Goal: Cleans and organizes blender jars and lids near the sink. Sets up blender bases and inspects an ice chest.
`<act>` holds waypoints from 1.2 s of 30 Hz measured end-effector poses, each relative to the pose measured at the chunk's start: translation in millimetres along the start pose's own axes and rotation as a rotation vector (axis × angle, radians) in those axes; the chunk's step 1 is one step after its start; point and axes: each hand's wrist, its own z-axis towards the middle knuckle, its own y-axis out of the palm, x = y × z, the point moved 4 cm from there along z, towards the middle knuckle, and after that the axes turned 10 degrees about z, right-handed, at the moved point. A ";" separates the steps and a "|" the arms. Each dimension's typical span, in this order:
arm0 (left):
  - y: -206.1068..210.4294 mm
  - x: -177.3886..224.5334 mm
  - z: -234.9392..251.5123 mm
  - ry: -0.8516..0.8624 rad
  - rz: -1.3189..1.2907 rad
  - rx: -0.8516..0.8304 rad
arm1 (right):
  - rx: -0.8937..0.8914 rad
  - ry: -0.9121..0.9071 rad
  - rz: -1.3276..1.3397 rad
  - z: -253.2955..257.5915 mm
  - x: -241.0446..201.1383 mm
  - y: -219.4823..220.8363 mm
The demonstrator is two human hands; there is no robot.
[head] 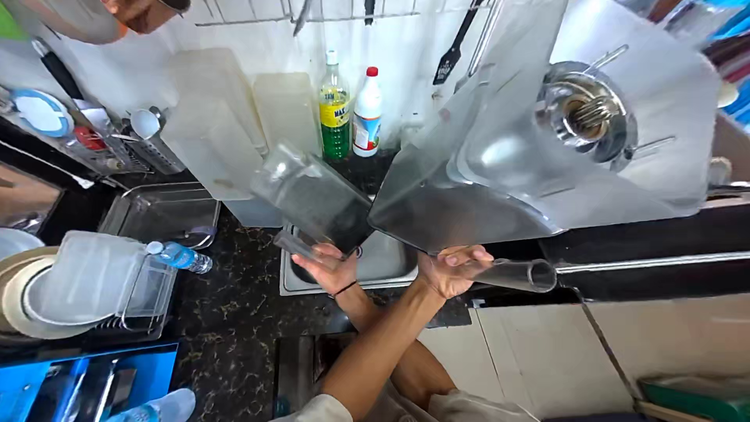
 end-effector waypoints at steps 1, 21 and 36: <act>-8.7 -5.4 -2.8 -0.003 -0.002 0.061 | -0.009 0.033 0.025 -0.4 8.2 -2.0; -42.6 -46.0 -37.9 -0.101 -0.038 0.124 | -0.405 0.342 -0.019 -49.5 25.9 -37.9; -36.4 -58.8 -30.6 0.109 0.027 0.363 | -0.242 0.217 0.310 -54.5 15.5 -22.4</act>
